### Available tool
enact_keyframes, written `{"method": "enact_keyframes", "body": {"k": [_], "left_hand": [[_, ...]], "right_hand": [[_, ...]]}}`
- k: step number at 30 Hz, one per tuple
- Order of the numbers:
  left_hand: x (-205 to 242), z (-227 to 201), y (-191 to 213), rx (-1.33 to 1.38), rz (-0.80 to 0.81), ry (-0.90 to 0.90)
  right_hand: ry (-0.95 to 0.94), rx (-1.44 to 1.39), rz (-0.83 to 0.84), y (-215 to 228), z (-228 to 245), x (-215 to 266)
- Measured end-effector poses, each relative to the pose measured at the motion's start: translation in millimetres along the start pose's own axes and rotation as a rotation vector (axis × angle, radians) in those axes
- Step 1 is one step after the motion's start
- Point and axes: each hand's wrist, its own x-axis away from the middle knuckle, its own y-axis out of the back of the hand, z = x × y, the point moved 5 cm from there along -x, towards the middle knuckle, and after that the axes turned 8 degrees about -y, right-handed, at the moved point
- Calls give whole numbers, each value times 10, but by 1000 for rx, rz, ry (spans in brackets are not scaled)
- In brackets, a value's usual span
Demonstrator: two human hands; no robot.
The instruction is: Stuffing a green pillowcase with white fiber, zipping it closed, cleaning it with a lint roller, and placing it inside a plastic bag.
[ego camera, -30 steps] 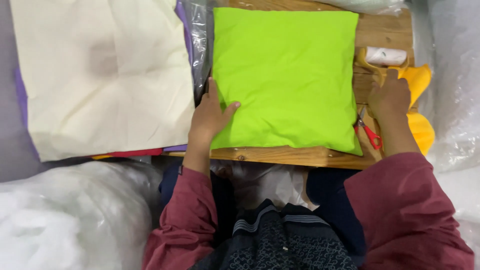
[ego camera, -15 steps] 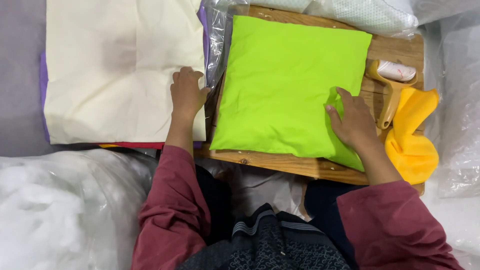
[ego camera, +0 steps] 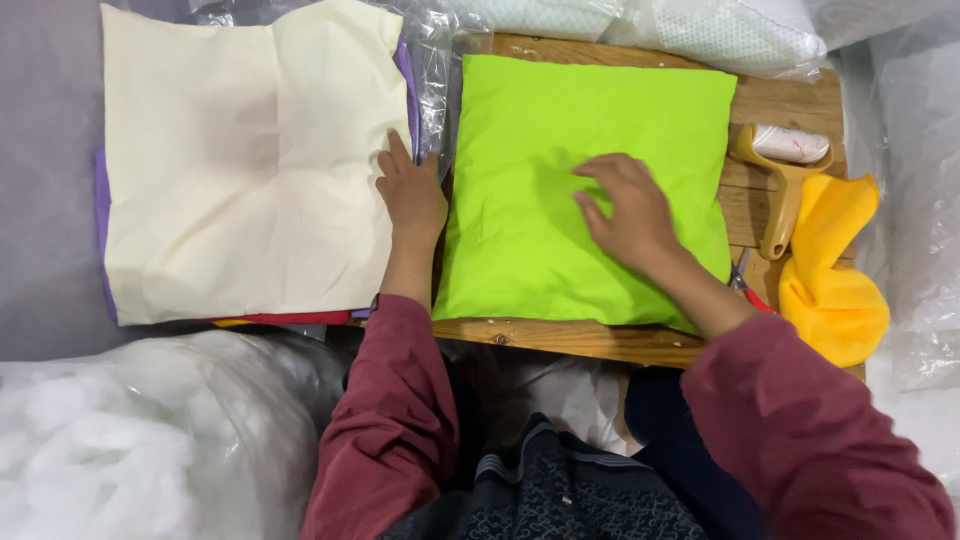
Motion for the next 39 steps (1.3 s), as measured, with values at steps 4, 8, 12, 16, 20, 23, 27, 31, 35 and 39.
{"method": "enact_keyframes", "body": {"k": [4,8,12,16,20,23,27,31,35,39], "left_hand": [[29,-44,110,15,99,93],[-9,119,16,13,147,127],[-10,122,23,4,203,150],[17,87,27,-23,232,165],[52,26,94,2,217,196],[56,51,81,6,210,236],[46,197,76,44,193,305],[9,434,56,15,40,365],[-38,712,-33,-68,99,463],[-7,779,4,-37,79,426]], "right_hand": [[-385,-870,255,-1116,437,-754],[-764,-1057,270,-1917,620,-1110],[-650,-668,158,-2146,547,-1238],[-525,-380,154,-2212,507,-1267],[-482,-307,135,-2202,579,-1282],[-404,-293,63,-2200,646,-1298],[-127,-513,-203,-2008,726,-1312],[6,-773,-291,-1490,928,-1332],[-142,-1047,-40,-582,1090,-1266],[-272,-984,-60,344,813,-936]]}}
